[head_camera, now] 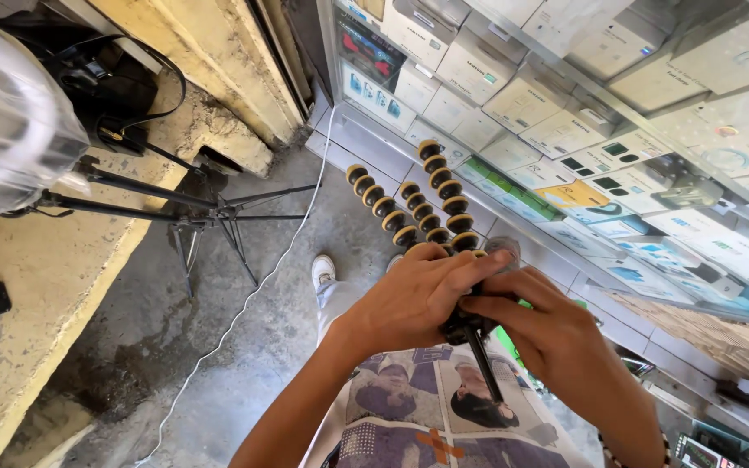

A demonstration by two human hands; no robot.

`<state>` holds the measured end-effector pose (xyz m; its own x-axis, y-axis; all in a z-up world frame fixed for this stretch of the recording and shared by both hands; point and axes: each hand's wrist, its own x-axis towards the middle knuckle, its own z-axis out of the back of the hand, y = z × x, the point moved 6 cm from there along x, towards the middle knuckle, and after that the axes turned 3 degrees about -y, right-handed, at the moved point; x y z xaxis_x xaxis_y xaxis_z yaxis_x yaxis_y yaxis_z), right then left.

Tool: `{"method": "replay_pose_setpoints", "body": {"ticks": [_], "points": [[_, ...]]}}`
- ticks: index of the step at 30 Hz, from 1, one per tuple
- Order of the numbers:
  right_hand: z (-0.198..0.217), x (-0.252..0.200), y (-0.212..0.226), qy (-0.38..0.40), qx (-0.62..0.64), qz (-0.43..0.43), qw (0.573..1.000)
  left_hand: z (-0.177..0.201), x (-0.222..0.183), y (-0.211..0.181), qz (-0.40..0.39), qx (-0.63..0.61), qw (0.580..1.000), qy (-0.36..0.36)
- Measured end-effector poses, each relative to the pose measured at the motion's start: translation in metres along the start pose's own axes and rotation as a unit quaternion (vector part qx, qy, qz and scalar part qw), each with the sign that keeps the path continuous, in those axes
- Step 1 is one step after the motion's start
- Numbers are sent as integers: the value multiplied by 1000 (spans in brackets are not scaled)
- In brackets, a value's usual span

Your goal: Adjusting and repairing the mounting part of a flexible tripod.

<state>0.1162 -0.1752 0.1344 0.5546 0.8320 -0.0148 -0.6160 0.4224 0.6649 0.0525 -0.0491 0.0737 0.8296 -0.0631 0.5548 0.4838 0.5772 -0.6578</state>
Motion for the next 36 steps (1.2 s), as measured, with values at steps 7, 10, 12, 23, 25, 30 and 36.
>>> {"method": "replay_pose_setpoints", "body": {"ticks": [7,10,12,23,25,30,36], "points": [[24,-19,-41,45,-91,-13,995,-19,-6,6,59,-35,997,41],[38,-16,-35,-36,6,-27,999,-11,-1,4,58,-41,997,-14],[36,-12,-21,-72,9,-1,997,-10,-1,0,35,-40,999,-8],[1,32,34,79,23,181,980,1,-4,0,79,-75,993,53],[-1,32,34,64,70,175,980,3,-10,1,71,-77,994,34],[1,31,31,79,6,119,990,10,-16,2,103,-166,981,19],[0,17,11,-54,119,-20,991,8,-20,28,146,-353,923,-37]]}}
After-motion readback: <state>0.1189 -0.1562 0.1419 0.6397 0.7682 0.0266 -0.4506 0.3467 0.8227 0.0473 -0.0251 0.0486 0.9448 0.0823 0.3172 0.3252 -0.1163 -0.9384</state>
